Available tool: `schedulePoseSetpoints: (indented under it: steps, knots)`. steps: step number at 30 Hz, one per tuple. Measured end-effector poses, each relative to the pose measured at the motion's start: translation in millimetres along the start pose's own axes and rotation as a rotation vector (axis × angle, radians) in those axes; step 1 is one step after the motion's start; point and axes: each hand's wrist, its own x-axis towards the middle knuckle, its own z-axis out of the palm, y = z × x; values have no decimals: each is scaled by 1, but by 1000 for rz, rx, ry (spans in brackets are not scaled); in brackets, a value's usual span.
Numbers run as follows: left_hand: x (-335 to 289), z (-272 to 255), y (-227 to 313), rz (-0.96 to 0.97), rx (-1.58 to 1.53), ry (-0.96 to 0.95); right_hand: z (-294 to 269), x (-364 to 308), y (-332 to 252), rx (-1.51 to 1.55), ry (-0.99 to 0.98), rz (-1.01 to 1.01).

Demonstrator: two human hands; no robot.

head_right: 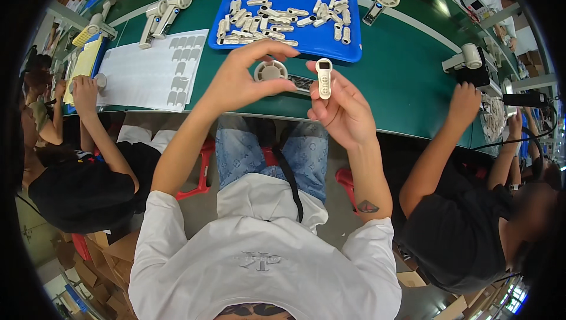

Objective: The person assembles small white plastic components on a green workbench. They pick up cylindrical parts and a fan-like piece, fit them together, and place the finished units on the table. The process is repeated with multiple identical parts from a blue tray.

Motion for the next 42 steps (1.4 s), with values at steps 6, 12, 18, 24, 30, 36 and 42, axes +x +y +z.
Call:
schedulePoseSetpoints:
  steps: [6, 12, 18, 24, 30, 36, 42]
  knots:
    - [-1, 5, -33, -23, 226, -77, 0, -5, 4, 132, -127, -43]
    - [-3, 22, -48, 7, 348, -101, 7, 4, 3, -1455, 232, -450]
    - [0, 24, -56, -6, 296, -77, -12, 20, 5, -1877, 242, -395]
    - [-6, 24, -57, 24, 300, -25, -5, 29, 10, -1880, 204, -329]
    - [-1, 31, -46, 119, 249, -47, -1, 17, 10, -2038, 190, -459]
    - [-2, 29, -50, 101, 191, -38, -16, 36, 29, -2285, 186, -337]
    - [-7, 33, -46, 267, 289, -32, -28, 28, 12, -1898, 140, -454]
